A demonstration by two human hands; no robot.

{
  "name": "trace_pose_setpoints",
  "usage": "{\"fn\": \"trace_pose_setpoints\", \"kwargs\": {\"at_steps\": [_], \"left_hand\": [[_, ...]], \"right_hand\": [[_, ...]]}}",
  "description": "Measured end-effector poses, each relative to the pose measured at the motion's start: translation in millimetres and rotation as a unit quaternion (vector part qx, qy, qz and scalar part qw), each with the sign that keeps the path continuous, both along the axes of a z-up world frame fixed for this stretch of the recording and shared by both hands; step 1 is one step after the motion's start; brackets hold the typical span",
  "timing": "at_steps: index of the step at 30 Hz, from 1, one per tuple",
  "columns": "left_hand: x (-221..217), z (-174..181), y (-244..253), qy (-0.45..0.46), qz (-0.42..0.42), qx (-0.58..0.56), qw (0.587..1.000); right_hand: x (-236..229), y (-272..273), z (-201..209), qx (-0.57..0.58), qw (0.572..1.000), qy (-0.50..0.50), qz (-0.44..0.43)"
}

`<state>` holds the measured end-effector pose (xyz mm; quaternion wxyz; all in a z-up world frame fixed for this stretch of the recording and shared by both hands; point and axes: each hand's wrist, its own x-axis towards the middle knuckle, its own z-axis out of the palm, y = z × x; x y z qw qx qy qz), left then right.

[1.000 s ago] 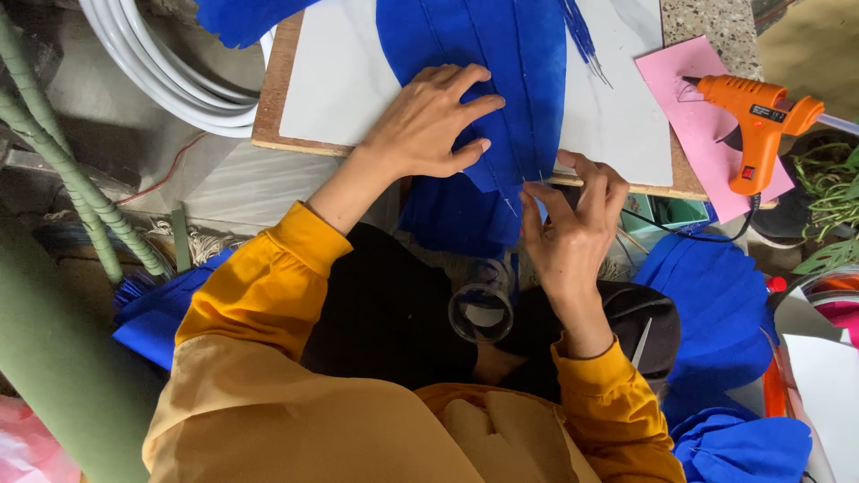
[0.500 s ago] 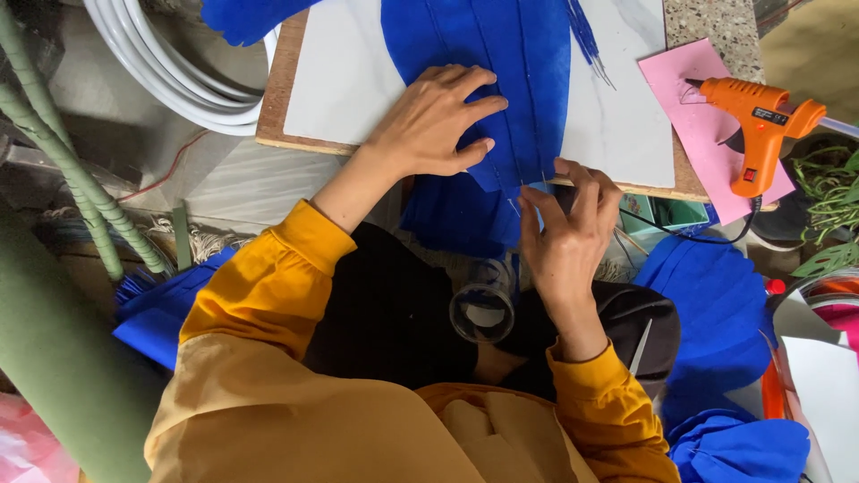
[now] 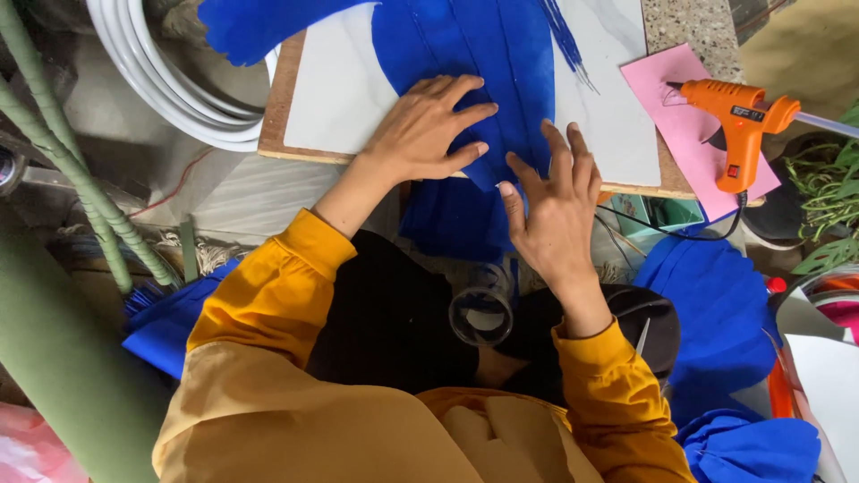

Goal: Assembling blue fabric petals by gluing thin support wires to them using a hot glue gun.

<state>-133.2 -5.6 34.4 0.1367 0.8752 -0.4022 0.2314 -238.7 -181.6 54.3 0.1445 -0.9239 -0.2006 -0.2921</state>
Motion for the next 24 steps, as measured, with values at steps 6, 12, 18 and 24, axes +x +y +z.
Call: {"fn": "trace_pose_setpoints", "kwargs": {"at_steps": [6, 12, 18, 24], "left_hand": [[-0.2, -0.3, -0.9, 0.009, 0.004, 0.002, 1.000], [-1.7, 3.8, 2.0, 0.024, -0.016, 0.000, 1.000], [-7.8, 9.4, 5.8, 0.090, -0.022, -0.012, 0.996], [-37.3, 16.4, -3.3, 0.144, -0.050, -0.075, 0.985]], "right_hand": [[4.9, -1.7, -2.3, 0.024, 0.999, 0.034, -0.009], [5.4, -0.3, -1.7, 0.004, 0.999, 0.028, -0.022], [-14.9, -23.0, 4.8, 0.074, 0.996, -0.049, 0.015], [-49.6, -53.4, -18.2, 0.125, 0.991, -0.054, 0.019]]}}
